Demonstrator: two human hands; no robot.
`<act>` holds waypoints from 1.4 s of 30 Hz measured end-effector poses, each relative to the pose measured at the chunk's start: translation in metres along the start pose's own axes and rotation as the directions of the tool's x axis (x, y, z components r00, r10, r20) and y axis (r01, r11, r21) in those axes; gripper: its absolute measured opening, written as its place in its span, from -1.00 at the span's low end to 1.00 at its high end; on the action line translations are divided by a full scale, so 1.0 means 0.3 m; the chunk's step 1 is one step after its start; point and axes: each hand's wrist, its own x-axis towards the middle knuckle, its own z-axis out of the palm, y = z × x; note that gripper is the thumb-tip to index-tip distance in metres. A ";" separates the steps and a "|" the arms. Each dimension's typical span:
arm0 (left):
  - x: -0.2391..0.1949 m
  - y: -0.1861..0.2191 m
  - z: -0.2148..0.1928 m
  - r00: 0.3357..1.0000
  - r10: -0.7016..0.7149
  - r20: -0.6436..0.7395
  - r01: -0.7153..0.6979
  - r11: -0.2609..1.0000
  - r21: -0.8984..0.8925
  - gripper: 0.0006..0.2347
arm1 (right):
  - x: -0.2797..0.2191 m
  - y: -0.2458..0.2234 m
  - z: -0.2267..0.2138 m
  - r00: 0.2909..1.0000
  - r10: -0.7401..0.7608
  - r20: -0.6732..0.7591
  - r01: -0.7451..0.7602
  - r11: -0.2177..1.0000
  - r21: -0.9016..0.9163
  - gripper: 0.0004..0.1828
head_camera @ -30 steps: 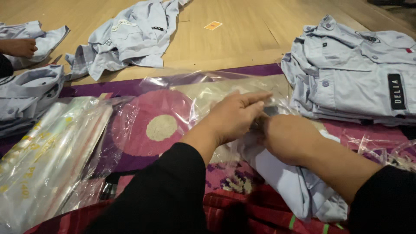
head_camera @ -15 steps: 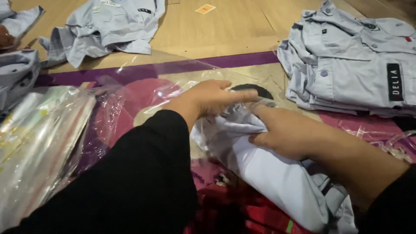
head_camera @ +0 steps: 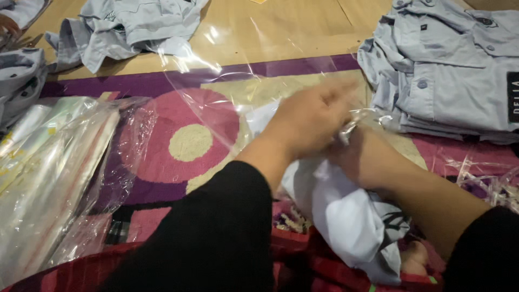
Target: The person folds light blue shirts and places them into clear plastic packaging bags. They smooth the shirts inside the bags and set the packaged items aside on the floor.
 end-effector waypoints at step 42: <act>-0.379 -0.173 -0.023 0.737 -0.637 0.225 0.351 0.077 -0.933 -0.17 | 0.103 -0.299 0.031 0.951 0.247 -0.184 -0.307 0.822 -0.479 -0.26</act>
